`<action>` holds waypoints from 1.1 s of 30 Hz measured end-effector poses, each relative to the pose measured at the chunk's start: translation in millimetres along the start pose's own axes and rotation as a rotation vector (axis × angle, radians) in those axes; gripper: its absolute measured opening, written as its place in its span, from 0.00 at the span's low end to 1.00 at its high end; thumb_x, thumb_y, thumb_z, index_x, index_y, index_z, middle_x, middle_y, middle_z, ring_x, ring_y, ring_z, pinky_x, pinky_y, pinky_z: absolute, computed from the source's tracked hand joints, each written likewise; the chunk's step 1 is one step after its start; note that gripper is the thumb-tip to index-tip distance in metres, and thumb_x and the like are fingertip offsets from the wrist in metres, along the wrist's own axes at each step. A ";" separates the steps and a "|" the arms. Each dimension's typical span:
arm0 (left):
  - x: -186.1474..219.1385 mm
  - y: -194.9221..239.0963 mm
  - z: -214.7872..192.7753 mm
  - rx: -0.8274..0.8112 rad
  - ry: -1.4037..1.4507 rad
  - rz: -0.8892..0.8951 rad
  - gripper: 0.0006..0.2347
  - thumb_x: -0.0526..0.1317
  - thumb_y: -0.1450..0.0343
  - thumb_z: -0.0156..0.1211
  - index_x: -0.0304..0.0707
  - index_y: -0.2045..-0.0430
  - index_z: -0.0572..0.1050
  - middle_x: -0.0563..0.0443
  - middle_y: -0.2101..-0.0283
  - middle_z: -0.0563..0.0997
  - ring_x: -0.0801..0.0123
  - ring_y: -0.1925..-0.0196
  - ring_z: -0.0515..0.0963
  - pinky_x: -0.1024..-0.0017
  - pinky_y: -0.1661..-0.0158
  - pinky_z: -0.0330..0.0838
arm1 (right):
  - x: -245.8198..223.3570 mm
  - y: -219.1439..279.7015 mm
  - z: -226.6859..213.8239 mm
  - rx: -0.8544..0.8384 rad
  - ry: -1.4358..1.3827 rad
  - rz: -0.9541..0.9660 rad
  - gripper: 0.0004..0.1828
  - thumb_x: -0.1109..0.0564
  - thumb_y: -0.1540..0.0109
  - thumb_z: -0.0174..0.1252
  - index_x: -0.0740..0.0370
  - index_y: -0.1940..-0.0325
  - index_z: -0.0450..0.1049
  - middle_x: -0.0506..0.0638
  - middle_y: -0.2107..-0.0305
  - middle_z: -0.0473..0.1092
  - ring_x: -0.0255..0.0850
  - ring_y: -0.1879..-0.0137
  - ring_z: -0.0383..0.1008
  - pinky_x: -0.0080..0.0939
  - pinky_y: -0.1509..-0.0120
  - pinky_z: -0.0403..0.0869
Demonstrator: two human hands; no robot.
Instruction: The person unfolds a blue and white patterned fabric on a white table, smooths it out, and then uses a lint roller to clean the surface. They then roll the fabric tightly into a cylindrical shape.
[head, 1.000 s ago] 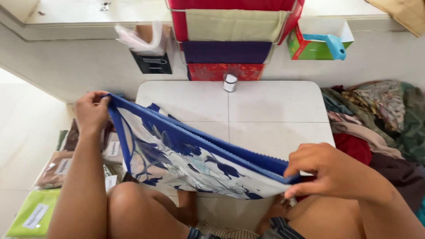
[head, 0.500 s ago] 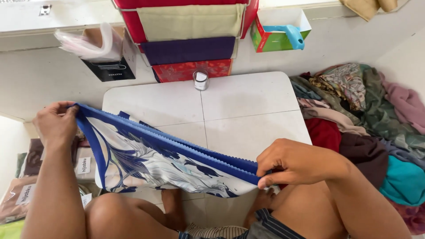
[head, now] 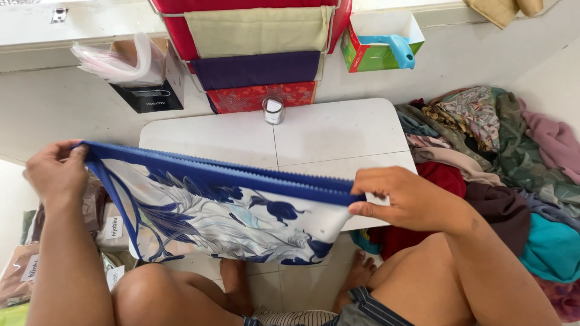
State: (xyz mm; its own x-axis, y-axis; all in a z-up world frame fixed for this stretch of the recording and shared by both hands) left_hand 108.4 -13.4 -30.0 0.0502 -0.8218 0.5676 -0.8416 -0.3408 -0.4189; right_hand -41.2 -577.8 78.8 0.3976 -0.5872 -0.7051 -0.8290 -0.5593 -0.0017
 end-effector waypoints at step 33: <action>110.6 58.3 -94.7 -0.531 0.401 -0.194 0.05 0.29 0.30 0.63 0.31 0.64 0.84 0.47 0.75 0.82 0.72 0.80 0.73 0.77 0.76 0.68 | 48.0 44.5 -62.0 0.455 -0.011 0.773 0.06 0.68 0.45 0.72 0.73 0.65 0.91 0.62 0.79 0.78 0.46 0.73 0.69 0.41 0.64 0.64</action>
State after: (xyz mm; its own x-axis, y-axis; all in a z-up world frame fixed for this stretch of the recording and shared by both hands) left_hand 14.0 -80.8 75.4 0.1100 -0.5011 0.8584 -0.9919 -0.1107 0.0624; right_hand -34.6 -667.2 88.9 -0.3385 -0.6966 -0.6325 -0.9402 0.2778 0.1972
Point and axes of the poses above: each hand's wrist, its own y-axis away from the middle knuckle, its own z-axis out of the palm, x = y × z, the point moved 5 cm from there along -y, towards the middle knuckle
